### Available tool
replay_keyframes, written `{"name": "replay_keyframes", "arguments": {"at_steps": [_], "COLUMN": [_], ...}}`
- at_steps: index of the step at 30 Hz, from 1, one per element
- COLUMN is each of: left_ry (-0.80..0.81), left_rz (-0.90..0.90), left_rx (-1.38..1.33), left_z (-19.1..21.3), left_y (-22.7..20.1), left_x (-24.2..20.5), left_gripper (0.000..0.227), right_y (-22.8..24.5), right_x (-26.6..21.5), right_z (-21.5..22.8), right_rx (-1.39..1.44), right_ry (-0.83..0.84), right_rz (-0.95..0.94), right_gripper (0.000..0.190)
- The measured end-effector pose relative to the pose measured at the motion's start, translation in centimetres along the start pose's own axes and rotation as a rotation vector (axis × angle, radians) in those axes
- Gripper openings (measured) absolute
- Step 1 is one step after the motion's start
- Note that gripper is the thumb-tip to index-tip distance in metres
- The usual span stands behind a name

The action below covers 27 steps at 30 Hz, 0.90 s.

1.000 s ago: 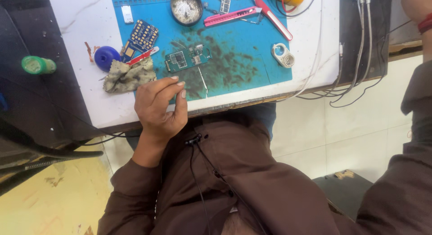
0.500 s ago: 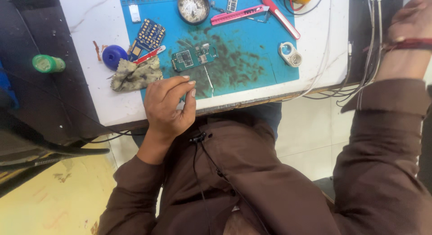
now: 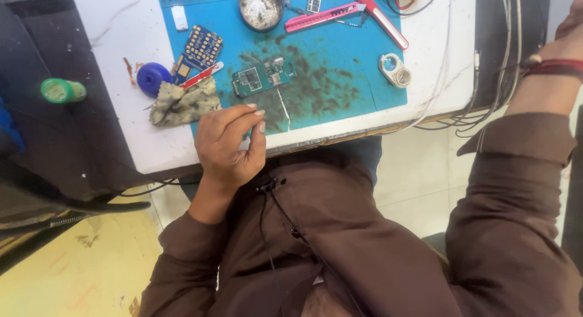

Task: The person cleans a small green circuit board using a cloth, a toothbrush, and a pink marker. They wipe the board, brush its surface, mark a spot, and then use a soldering iron and a green tool to work on specific areas.

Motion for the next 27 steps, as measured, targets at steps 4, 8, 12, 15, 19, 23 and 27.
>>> {"name": "replay_keyframes", "arguments": {"at_steps": [4,8,12,15,19,23,27], "left_ry": [0.014,0.036,0.067,0.107,0.122,0.176,0.216], "left_rz": [0.003,-0.007,0.024,0.067,0.065,0.068,0.042], "left_rx": [-0.009,0.006,0.026,0.08,0.191,0.232,0.261], "left_z": [0.0,-0.1,0.1,0.1,-0.1,-1.1,-1.6], "left_y": [0.1,-0.2,-0.2,0.2,1.3,1.8,1.7], "left_x": [0.0,0.4,0.9,1.5,2.3,2.6,2.4], "left_gripper": [0.024,0.024,0.024,0.024,0.025,0.023,0.022], "right_y": [-1.5,-1.7,-2.3,-3.3,-4.4,-4.0,-3.4], "right_x": [-1.6,-7.7,-18.8,-28.6,-37.5,-42.8,-43.4], "right_z": [4.0,4.8,0.7,-4.2,-8.6,-11.6,-12.3], "right_rx": [0.263,0.509,0.506,0.216,-0.282,-0.761,-0.875], "right_ry": [0.062,0.2,0.459,0.772,0.858,0.932,0.999], "right_rz": [0.045,0.204,0.473,0.706,0.865,1.133,1.095], "right_gripper": [0.033,0.036,0.034,0.013,0.01,0.012,0.012]}}
Point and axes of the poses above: each hand's wrist, its own x-axis towards the middle knuckle, its own z-axis out of the back of the hand, y = z × x, the point moved 7 cm from there along x, towards the middle knuckle, and after that the axes turned 7 degrees about -z, right-handed, at the moved point
